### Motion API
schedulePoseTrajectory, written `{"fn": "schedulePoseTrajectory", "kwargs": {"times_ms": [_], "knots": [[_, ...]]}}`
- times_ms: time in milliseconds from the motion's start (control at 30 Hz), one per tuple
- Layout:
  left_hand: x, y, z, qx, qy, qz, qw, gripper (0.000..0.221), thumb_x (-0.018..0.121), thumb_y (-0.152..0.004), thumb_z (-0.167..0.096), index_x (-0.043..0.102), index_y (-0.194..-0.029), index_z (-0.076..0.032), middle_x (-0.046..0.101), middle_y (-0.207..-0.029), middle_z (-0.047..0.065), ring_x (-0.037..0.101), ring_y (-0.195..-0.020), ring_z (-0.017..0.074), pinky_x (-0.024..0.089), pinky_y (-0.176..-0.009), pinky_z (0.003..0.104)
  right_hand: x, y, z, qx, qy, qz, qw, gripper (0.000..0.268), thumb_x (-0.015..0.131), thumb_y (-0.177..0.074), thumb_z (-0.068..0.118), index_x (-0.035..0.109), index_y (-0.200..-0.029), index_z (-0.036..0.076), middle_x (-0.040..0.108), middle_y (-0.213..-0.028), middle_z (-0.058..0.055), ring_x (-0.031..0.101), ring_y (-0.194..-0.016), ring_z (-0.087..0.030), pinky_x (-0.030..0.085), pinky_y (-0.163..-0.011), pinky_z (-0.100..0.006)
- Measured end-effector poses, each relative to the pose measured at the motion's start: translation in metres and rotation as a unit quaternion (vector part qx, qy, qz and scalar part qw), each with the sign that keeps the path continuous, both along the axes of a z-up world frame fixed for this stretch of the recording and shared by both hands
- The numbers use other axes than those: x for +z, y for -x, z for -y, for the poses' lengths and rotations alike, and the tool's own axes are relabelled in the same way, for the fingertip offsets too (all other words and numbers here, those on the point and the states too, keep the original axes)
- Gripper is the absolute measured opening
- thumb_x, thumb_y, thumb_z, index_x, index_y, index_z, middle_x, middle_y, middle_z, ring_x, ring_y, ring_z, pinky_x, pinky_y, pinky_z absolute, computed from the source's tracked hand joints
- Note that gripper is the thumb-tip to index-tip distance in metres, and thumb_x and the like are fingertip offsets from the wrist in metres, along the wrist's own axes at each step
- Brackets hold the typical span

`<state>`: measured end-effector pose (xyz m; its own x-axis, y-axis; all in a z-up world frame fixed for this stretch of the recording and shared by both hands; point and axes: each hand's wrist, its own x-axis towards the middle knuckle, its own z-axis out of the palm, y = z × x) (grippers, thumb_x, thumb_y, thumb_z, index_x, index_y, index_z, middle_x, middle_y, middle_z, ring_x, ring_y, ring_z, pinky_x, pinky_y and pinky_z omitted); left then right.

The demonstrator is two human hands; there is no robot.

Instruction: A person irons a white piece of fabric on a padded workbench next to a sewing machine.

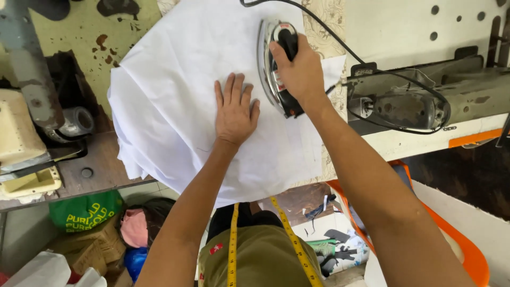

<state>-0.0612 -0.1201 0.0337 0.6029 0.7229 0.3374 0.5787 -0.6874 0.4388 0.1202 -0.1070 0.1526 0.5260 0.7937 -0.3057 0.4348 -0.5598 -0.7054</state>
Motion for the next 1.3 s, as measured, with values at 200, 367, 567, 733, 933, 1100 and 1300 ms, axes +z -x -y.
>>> {"fn": "schedulePoseTrajectory", "kwargs": {"times_ms": [200,367,567,733,933,1100,1300], "knots": [[-0.002,0.0,0.003,0.001,-0.004,0.009,1.0,0.038,0.051,-0.106,-0.026,0.062,-0.129,0.001,0.05,-0.148,0.022,0.041,-0.143,0.0423,0.023,-0.122,0.068,-0.012,-0.013,-0.025,0.008,-0.017,0.035,0.999,0.051,0.055,-0.094,0.065,0.054,-0.097,0.014,0.062,-0.073,0.0,0.058,-0.063,-0.018,0.05,-0.061,-0.035],[-0.01,0.0,0.005,-0.002,0.003,0.002,1.0,0.036,0.05,-0.104,-0.013,0.062,-0.133,0.004,0.047,-0.151,0.022,0.037,-0.146,0.0416,0.018,-0.123,0.068,0.0,-0.009,-0.016,0.031,-0.037,-0.001,0.999,0.049,0.052,-0.095,0.059,0.053,-0.11,0.012,0.071,-0.084,-0.006,0.077,-0.063,-0.016,0.059,-0.053,-0.03],[-0.028,-0.002,0.004,0.03,-0.035,-0.034,0.998,0.031,0.052,-0.104,-0.015,0.052,-0.135,-0.008,0.045,-0.15,0.015,0.035,-0.148,0.0354,0.014,-0.124,0.064,0.033,0.039,0.077,-0.014,0.162,0.0,0.987,0.072,0.055,-0.093,0.071,0.051,-0.14,0.017,0.073,-0.108,-0.026,0.069,-0.107,-0.047,0.054,-0.096,-0.056],[-0.03,-0.009,-0.005,0.022,-0.031,-0.024,0.999,0.033,0.054,-0.104,-0.02,0.053,-0.135,-0.009,0.044,-0.151,0.015,0.034,-0.149,0.0356,0.012,-0.122,0.066,0.037,0.056,0.165,-0.01,0.232,-0.003,0.973,0.076,0.056,-0.094,0.064,0.045,-0.15,0.014,0.072,-0.113,-0.032,0.067,-0.114,-0.049,0.051,-0.101,-0.059],[-0.027,-0.036,-0.035,-0.081,-0.024,-0.066,0.994,0.045,0.051,-0.111,-0.027,0.055,-0.147,-0.001,0.029,-0.166,0.017,0.024,-0.155,0.0336,0.008,-0.124,0.064,0.004,0.05,0.267,-0.036,0.23,0.041,0.972,0.074,0.059,-0.088,0.066,0.051,-0.147,0.022,0.077,-0.096,-0.021,0.072,-0.098,-0.044,0.053,-0.087,-0.052],[-0.021,-0.044,-0.052,-0.13,-0.018,-0.142,0.981,0.057,0.037,-0.116,-0.035,0.046,-0.159,0.001,0.021,-0.171,0.017,0.013,-0.158,0.0308,0.006,-0.125,0.064,-0.005,0.032,0.281,-0.083,0.188,0.072,0.976,0.078,0.055,-0.087,0.065,0.054,-0.146,0.014,0.077,-0.101,-0.02,0.071,-0.099,-0.043,0.053,-0.085,-0.051],[-0.02,-0.044,-0.053,-0.123,0.035,-0.184,0.975,0.057,0.026,-0.115,-0.03,0.035,-0.162,0.001,0.013,-0.172,0.013,0.006,-0.159,0.0269,-0.002,-0.127,0.058,0.006,0.013,0.229,-0.084,0.124,0.038,0.988,0.067,0.056,-0.091,0.059,0.06,-0.132,0.007,0.076,-0.084,-0.015,0.074,-0.075,-0.034,0.058,-0.068,-0.044]]}}
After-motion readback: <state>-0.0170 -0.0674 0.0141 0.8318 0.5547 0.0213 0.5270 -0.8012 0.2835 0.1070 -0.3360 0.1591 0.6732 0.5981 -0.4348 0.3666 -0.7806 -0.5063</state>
